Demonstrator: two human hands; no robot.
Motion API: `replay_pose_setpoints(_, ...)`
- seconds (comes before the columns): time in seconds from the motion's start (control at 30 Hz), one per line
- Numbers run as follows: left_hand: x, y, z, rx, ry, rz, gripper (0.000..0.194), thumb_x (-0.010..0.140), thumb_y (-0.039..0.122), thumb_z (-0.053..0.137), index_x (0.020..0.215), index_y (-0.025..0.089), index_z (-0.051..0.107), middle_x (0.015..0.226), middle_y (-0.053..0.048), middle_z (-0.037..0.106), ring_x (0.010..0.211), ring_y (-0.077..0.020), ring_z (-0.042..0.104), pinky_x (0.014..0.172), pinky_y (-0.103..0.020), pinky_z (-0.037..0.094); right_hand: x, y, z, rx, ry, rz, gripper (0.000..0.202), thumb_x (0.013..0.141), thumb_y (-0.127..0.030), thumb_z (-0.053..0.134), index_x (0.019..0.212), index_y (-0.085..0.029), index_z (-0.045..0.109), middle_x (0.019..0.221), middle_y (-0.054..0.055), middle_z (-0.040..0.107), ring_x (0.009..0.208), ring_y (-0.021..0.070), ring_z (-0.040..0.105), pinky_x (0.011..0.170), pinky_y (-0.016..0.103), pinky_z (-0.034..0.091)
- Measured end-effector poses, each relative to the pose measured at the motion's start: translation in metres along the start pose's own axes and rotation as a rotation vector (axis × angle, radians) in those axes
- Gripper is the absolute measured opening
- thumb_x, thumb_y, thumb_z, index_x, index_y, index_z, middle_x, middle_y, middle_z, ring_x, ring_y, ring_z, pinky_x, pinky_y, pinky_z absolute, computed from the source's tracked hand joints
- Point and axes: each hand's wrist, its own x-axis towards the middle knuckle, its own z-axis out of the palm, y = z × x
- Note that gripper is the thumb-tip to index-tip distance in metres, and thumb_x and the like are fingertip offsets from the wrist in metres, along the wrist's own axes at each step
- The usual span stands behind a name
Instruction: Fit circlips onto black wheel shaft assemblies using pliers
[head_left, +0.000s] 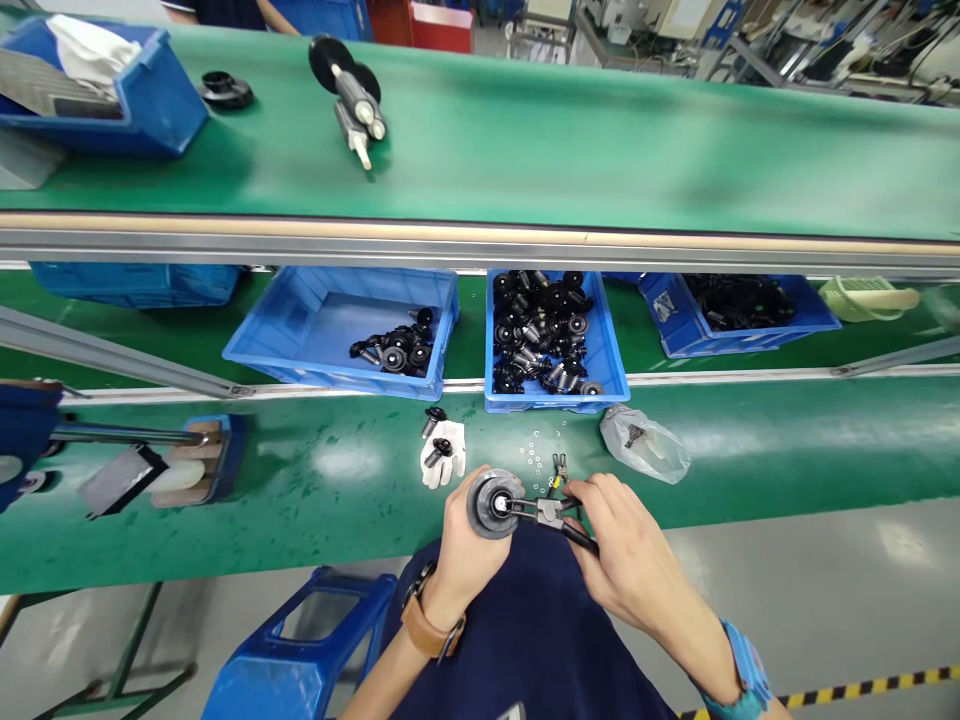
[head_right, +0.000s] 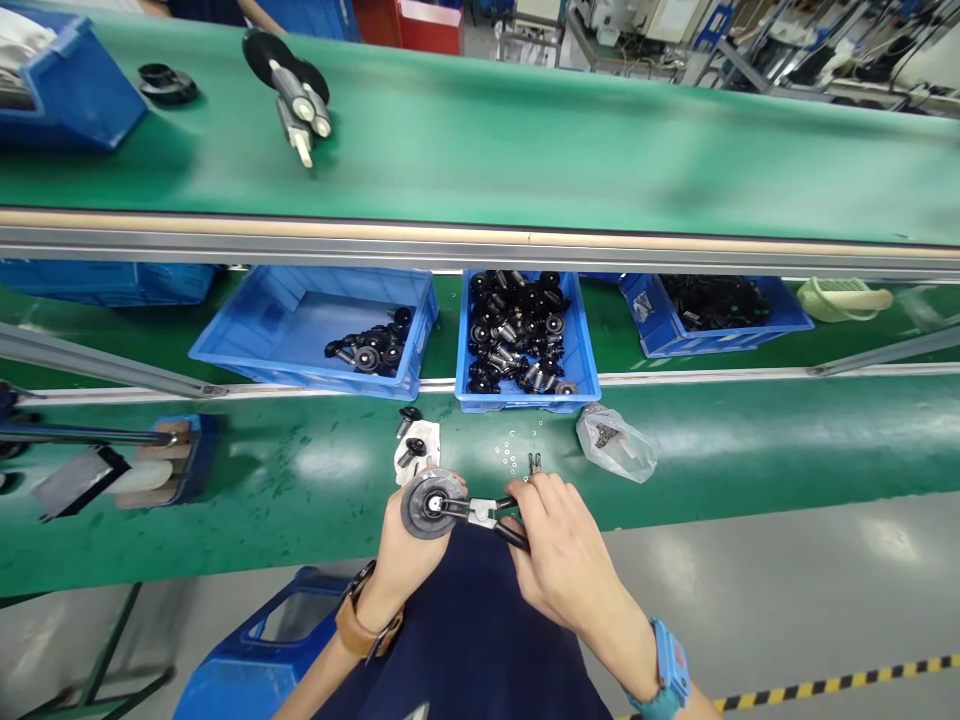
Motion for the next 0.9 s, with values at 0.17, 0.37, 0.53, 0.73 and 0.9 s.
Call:
replay_pose_setpoints(0.17,-0.0005,0.0013,0.0009,-0.023,-0.012,-0.023,0.015,0.076,0.011,0.066,0.086,0.019,0.075,0.092,-0.006,0.077,0.087,-0.023,0.074,0.084,-0.033,0.06,0.0009,0.0012,0.0006,-0.013,-0.001,0.002,0.022,0.098,-0.015,0.045,0.119,-0.019,0.05,0.099,0.01,0.057,0.084,0.0262,0.053,0.07,0.04,0.043)
replay_pose_setpoints(0.37,-0.0017,-0.0002,0.001,-0.05,-0.019,-0.008,0.018,0.076,0.008,0.065,0.089,0.018,0.073,0.092,-0.006,0.076,0.086,-0.0219,0.073,0.084,-0.033,0.059,0.0014,0.0009,-0.0011,-0.041,0.01,-0.007,0.021,0.098,-0.015,0.046,0.117,-0.018,0.053,0.097,0.009,0.057,0.083,0.0248,0.052,0.069,0.039,0.043)
replay_pose_setpoints(0.53,-0.0005,-0.0008,0.0009,-0.042,-0.016,0.016,0.021,0.075,0.005,0.064,0.089,0.017,0.073,0.092,-0.005,0.077,0.086,-0.0216,0.073,0.082,-0.033,0.059,0.0005,0.0004,-0.0011,-0.04,0.013,-0.014,0.021,0.097,-0.013,0.047,0.117,-0.017,0.052,0.098,0.009,0.056,0.085,0.0248,0.051,0.071,0.038,0.042)
replay_pose_setpoints(0.73,-0.001,-0.0022,0.0007,-0.03,-0.01,0.015,0.022,0.073,0.004,0.064,0.089,0.017,0.073,0.09,-0.006,0.077,0.083,-0.0216,0.074,0.08,-0.032,0.06,0.0015,0.0003,0.0002,-0.062,0.002,-0.017,0.019,0.097,-0.013,0.047,0.115,-0.016,0.054,0.097,0.008,0.055,0.083,0.024,0.05,0.07,0.037,0.039)
replay_pose_setpoints(0.9,-0.0018,-0.0032,0.0002,-0.021,-0.006,0.023,0.025,0.072,0.003,0.064,0.09,0.018,0.073,0.091,-0.005,0.078,0.083,-0.0214,0.075,0.081,-0.031,0.06,0.0041,-0.0012,-0.002,-0.143,-0.012,-0.029,0.02,0.096,-0.012,0.048,0.115,-0.015,0.055,0.094,0.006,0.054,0.08,0.0229,0.046,0.069,0.036,0.036)
